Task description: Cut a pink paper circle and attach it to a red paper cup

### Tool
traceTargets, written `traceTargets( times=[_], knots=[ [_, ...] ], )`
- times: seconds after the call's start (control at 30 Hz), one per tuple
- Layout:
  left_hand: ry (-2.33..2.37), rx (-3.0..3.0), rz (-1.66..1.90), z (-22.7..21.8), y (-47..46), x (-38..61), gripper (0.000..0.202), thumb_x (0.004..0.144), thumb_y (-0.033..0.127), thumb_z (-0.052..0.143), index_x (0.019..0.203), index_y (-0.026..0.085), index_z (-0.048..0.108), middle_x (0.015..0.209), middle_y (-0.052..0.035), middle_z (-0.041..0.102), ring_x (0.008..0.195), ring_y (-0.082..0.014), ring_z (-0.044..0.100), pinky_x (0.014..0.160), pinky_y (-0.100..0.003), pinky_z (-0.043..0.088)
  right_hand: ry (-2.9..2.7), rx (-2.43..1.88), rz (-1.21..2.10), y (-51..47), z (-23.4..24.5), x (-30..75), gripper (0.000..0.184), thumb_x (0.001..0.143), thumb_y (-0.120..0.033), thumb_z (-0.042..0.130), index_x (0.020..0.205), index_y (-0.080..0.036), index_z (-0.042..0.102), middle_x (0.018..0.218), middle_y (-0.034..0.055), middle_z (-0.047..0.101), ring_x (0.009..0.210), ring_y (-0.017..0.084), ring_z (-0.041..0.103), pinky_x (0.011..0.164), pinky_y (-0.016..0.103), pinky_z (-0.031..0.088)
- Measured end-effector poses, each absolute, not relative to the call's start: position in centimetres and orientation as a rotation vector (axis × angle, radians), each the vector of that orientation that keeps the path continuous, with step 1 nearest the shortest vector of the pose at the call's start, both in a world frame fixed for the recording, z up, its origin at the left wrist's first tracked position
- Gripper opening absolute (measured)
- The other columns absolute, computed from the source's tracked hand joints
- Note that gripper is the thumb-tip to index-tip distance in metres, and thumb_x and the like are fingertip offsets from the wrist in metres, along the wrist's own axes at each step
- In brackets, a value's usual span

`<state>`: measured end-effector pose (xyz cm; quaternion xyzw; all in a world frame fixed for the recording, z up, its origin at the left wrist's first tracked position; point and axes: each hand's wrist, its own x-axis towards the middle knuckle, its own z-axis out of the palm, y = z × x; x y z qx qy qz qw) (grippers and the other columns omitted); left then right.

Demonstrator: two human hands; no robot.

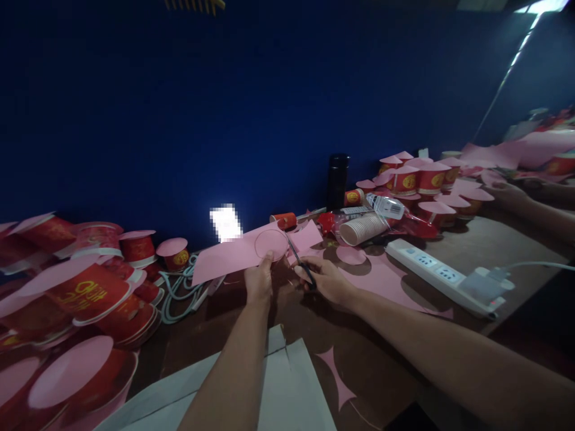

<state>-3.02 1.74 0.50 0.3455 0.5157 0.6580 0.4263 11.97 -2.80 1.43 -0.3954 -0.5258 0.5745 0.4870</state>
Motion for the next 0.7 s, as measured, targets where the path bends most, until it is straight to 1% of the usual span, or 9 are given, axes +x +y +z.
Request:
traceTargets(
  times=[0.1,0.23,0.43,0.53,0.6,0.7],
  knots=[
    [1.321,0.886,1.616,0.55,1.58,-3.37,0.033,0.071,0.036,0.072,0.089,0.008,0.07,0.084,-0.0126,0.072,0.088,-0.0235,0.069,0.085,-0.035,0.053,-1.271,-0.965,1.393,-2.94,1.63,11.89,0.039,0.069,-0.048,0.075,0.092,-0.018,0.066,0.066,-0.0034,0.057,0.054,0.007,0.05,0.053,0.021,0.042],
    [1.444,0.958,1.493,0.97,1.1,-3.67,0.036,0.069,0.043,0.073,0.077,0.008,0.071,0.069,-0.0109,0.069,0.077,-0.024,0.068,0.076,-0.035,0.053,-1.236,-0.981,1.391,-3.22,2.23,11.86,0.042,0.067,-0.05,0.076,0.091,-0.018,0.066,0.065,-0.0044,0.055,0.053,0.007,0.049,0.051,0.021,0.04],
    [1.546,1.036,1.42,1.21,0.81,-3.59,0.042,0.068,0.05,0.07,0.067,0.007,0.069,0.059,-0.0093,0.064,0.059,-0.0204,0.061,0.06,-0.032,0.049,-1.224,-0.986,1.359,-2.97,2.14,12.05,0.043,0.065,-0.049,0.078,0.093,-0.018,0.066,0.067,-0.0034,0.056,0.056,0.008,0.049,0.053,0.022,0.043],
    [1.564,1.044,1.402,1.11,0.87,-3.64,0.043,0.068,0.05,0.07,0.065,0.008,0.069,0.06,-0.0101,0.065,0.059,-0.0202,0.061,0.061,-0.031,0.049,-1.216,-0.99,1.363,-2.86,2.08,12.1,0.042,0.064,-0.049,0.078,0.091,-0.019,0.067,0.07,-0.0035,0.057,0.057,0.008,0.049,0.054,0.023,0.045],
    [1.531,1.035,1.424,0.98,0.96,-3.69,0.043,0.067,0.05,0.071,0.068,0.007,0.07,0.065,-0.0113,0.067,0.063,-0.0212,0.063,0.065,-0.033,0.051,-1.2,-0.992,1.367,-2.91,2.2,12.09,0.041,0.063,-0.048,0.079,0.09,-0.019,0.067,0.071,-0.0036,0.057,0.057,0.008,0.049,0.055,0.023,0.045],
    [1.458,0.995,1.471,0.75,1.12,-3.67,0.042,0.066,0.048,0.073,0.075,0.006,0.071,0.07,-0.0124,0.069,0.072,-0.0233,0.066,0.073,-0.034,0.052,-1.193,-0.993,1.378,-3.04,2.41,12.05,0.041,0.063,-0.047,0.08,0.088,-0.018,0.067,0.068,-0.0038,0.055,0.056,0.008,0.049,0.053,0.022,0.043]
  ],
)
